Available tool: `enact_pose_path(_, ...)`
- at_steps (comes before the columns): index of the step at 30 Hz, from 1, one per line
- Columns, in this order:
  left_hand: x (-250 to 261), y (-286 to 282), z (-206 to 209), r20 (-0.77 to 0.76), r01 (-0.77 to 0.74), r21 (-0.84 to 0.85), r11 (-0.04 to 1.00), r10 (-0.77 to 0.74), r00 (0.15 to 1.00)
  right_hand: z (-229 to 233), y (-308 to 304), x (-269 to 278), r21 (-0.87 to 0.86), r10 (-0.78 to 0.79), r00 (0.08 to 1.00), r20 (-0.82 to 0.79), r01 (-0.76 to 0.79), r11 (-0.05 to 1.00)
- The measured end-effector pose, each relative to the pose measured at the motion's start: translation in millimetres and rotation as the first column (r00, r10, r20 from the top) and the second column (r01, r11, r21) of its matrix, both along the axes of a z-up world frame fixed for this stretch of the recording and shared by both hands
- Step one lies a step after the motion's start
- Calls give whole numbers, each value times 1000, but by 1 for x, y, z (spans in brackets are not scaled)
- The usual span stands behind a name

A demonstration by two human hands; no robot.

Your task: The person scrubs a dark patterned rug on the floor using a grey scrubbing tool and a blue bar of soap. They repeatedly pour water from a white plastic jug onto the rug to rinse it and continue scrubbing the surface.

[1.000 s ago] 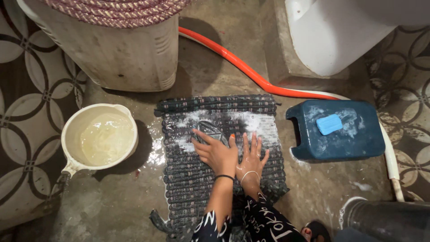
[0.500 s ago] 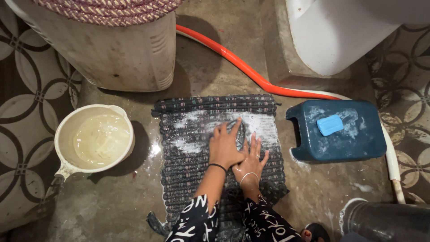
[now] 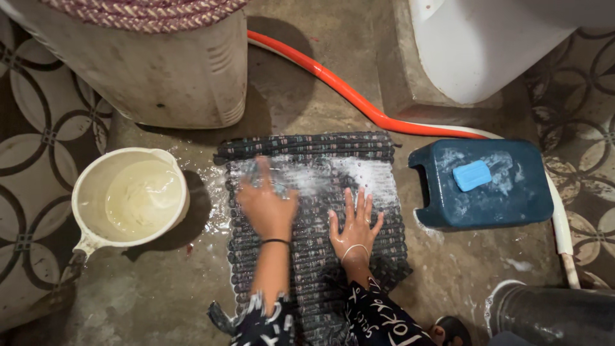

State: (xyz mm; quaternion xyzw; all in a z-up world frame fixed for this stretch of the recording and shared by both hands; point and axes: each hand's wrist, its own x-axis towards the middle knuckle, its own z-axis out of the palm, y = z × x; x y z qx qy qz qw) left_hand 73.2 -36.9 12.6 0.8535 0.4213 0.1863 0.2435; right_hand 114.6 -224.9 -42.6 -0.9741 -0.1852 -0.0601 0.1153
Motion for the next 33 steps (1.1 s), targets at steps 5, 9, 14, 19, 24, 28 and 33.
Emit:
enact_pose_path(5,25,-64,10,-14,476,-277,835,-499,867,-7,-5,4,-29,51,998,38,-49,998)
enact_pose_path(9,10,-36,0,126,390,-294,873,-369,921,-7,-4,2,-32,20,1000,11,-20,999)
enact_pose_path(14,-25,33,3,-65,-147,-207,967,136,988,0,0,1,-23,1,1000,-30,-1,1000)
enact_pose_path(19,-12,12,16,-76,-321,-137,937,313,947,2,0,0,-1,6,1000,-11,-6,1000)
enact_pose_path(24,25,-56,14,-127,295,-212,932,-325,937,0,-3,2,-87,19,1000,-12,-20,996)
enact_pose_path(28,17,-33,-1,112,600,-356,717,-604,789,2,-2,3,-105,11,999,-38,-15,994)
enact_pose_path(33,-29,41,-22,150,292,-207,934,-264,953,2,0,1,-27,4,999,-42,-5,1000)
